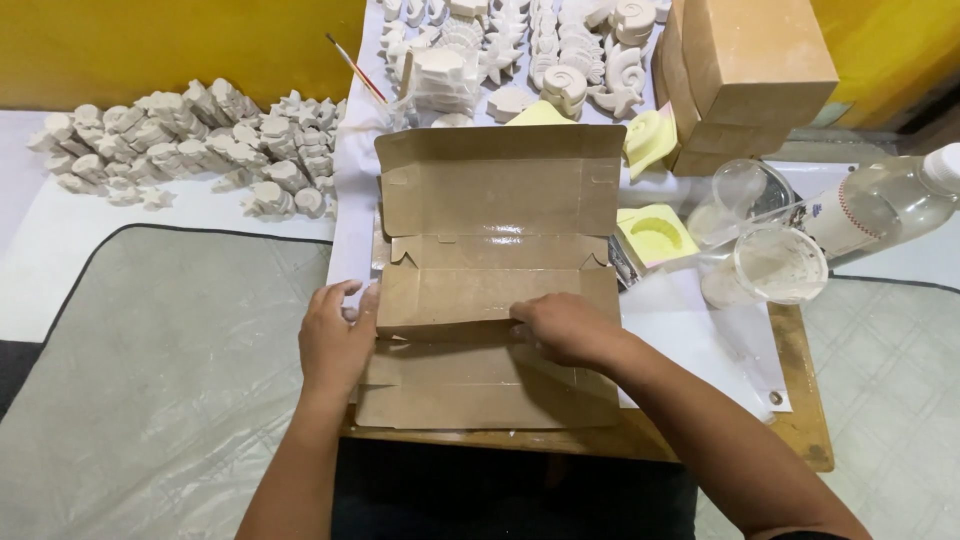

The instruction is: The person assembles a flat cardboard box, then places several small white decorative items wrapped in plastic into the box. The person closes the box flaps and stacks the finished box with others.

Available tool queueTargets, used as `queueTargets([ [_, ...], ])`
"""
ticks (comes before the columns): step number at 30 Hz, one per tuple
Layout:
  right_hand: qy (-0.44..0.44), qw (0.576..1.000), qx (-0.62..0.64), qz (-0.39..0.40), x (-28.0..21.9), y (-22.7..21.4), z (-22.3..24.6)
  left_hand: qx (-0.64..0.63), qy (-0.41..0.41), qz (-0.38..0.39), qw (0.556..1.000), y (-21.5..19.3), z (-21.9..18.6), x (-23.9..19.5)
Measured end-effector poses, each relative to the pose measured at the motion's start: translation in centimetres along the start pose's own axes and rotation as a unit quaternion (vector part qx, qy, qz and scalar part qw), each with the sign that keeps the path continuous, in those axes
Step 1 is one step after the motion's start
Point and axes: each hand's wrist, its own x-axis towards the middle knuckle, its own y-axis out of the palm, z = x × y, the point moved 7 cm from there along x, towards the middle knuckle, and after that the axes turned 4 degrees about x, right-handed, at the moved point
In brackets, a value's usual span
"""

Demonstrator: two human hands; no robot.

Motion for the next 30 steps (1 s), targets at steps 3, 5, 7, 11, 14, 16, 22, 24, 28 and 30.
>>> queueTargets([
  [3,0.014,1.000,-0.003,-0.002,0.0,-0.2,0.0,-0.022,-0.086,0.065,0.994,0.4,1.9,0.2],
  [5,0.001,1.000,-0.006,-0.006,-0.2,-0.5,0.6,-0.036,-0.080,0.077,0.993,1.4,2.8,0.5],
  [7,-0.011,1.000,-0.010,-0.007,0.2,0.4,0.7,-0.051,-0.076,0.091,0.992,1.7,2.7,0.4],
  [11,-0.089,0.992,-0.062,-0.072,-0.1,0.9,3.8,-0.093,-0.068,0.111,0.987,1.8,1.3,0.2],
  [14,-0.150,0.978,-0.087,-0.115,-0.1,1.8,6.5,-0.123,-0.071,0.137,0.980,0.6,-1.4,-1.3],
  [16,-0.177,0.971,-0.093,-0.130,0.5,3.0,7.0,-0.131,-0.077,0.150,0.977,0.8,-1.8,-1.4],
  [22,-0.174,0.963,-0.128,-0.159,2.5,4.7,7.0,-0.142,-0.047,0.185,0.971,1.8,-2.5,-1.8],
  [24,-0.211,0.954,-0.134,-0.166,3.1,5.1,7.4,-0.142,-0.017,0.186,0.972,1.2,-3.3,-2.0],
  [28,-0.213,0.955,-0.128,-0.164,2.8,4.5,6.9,-0.091,0.122,0.165,0.975,-0.7,-4.3,-0.3],
  [30,-0.207,0.961,-0.096,-0.157,1.7,2.7,7.3,0.002,0.290,0.189,0.938,-0.1,-5.0,-0.2],
])
